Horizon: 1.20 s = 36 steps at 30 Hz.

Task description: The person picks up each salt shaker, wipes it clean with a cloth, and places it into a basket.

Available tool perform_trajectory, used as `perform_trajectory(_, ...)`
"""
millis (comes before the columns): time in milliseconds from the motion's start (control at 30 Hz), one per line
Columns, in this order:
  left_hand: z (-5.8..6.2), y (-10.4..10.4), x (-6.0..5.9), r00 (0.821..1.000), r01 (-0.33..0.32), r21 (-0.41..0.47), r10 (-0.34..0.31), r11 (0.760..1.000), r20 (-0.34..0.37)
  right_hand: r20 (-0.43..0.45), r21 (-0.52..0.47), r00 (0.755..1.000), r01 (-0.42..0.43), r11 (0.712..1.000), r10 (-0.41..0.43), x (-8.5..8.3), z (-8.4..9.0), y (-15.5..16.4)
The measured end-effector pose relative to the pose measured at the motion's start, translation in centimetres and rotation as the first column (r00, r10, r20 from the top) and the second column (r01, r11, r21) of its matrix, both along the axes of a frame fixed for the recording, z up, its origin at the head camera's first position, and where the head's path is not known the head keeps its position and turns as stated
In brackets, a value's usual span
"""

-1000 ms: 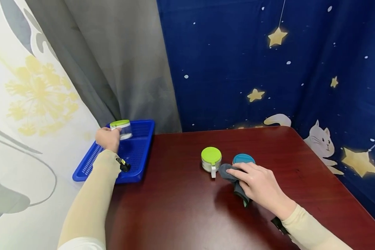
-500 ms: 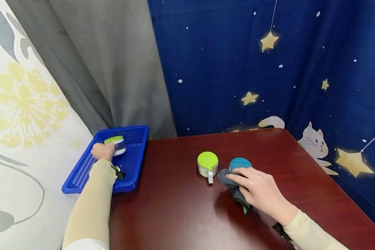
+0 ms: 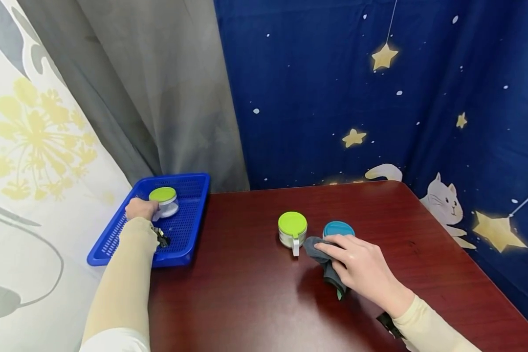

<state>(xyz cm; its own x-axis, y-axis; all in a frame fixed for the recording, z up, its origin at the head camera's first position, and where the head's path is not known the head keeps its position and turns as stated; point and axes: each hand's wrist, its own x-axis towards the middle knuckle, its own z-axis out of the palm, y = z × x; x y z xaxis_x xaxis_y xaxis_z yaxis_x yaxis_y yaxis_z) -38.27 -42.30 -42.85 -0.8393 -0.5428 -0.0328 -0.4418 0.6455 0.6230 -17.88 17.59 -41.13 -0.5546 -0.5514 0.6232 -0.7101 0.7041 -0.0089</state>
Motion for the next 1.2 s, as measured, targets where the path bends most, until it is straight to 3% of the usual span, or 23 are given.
perform_trajectory(233, 1.5, 0.0, 1.8, 0.976, 0.177, 0.14, -0.192, 0.974, 0.105, 0.004, -0.006, 1.0, -0.012, 1.0, 0.012, 0.0, 0.2, -0.4)
perform_trajectory(400, 3.9, 0.4, 1.9, 0.958, 0.214, 0.021, -0.214, 0.977, 0.193, 0.001, -0.019, 1.0, -0.021, 1.0, 0.021, 0.0, 0.4, -0.6)
perform_trajectory(600, 6.2, 1.4, 2.2, 0.961, 0.274, -0.173, -0.26, 0.946, 0.099, -0.011, -0.027, 1.0, -0.021, 0.999, 0.02, 0.0, 0.4, -0.5)
perform_trajectory(800, 8.3, 4.5, 2.2, 0.97, 0.192, -0.349, -0.23, 0.917, -0.072, -0.006, -0.038, 1.0, -0.01, 0.999, 0.009, 0.2, 0.3, -0.2)
perform_trajectory(900, 9.2, 6.9, 2.4, 0.96, 0.173, -0.403, -0.245, 0.899, -0.134, -0.007, -0.042, 1.0, -0.006, 0.999, 0.006, 0.3, 0.3, -0.1)
perform_trajectory(1000, 9.8, 9.1, 2.9, 0.948, 0.181, -0.406, -0.269, 0.896, -0.171, -0.008, -0.046, 1.0, -0.009, 0.999, 0.008, 0.3, 0.3, 0.0)
perform_trajectory(1200, 9.5, 13.0, 3.8, 0.917, 0.217, -0.418, -0.331, 0.882, -0.221, -0.009, -0.051, 1.0, -0.006, 0.999, 0.006, 0.5, 0.1, 0.0)
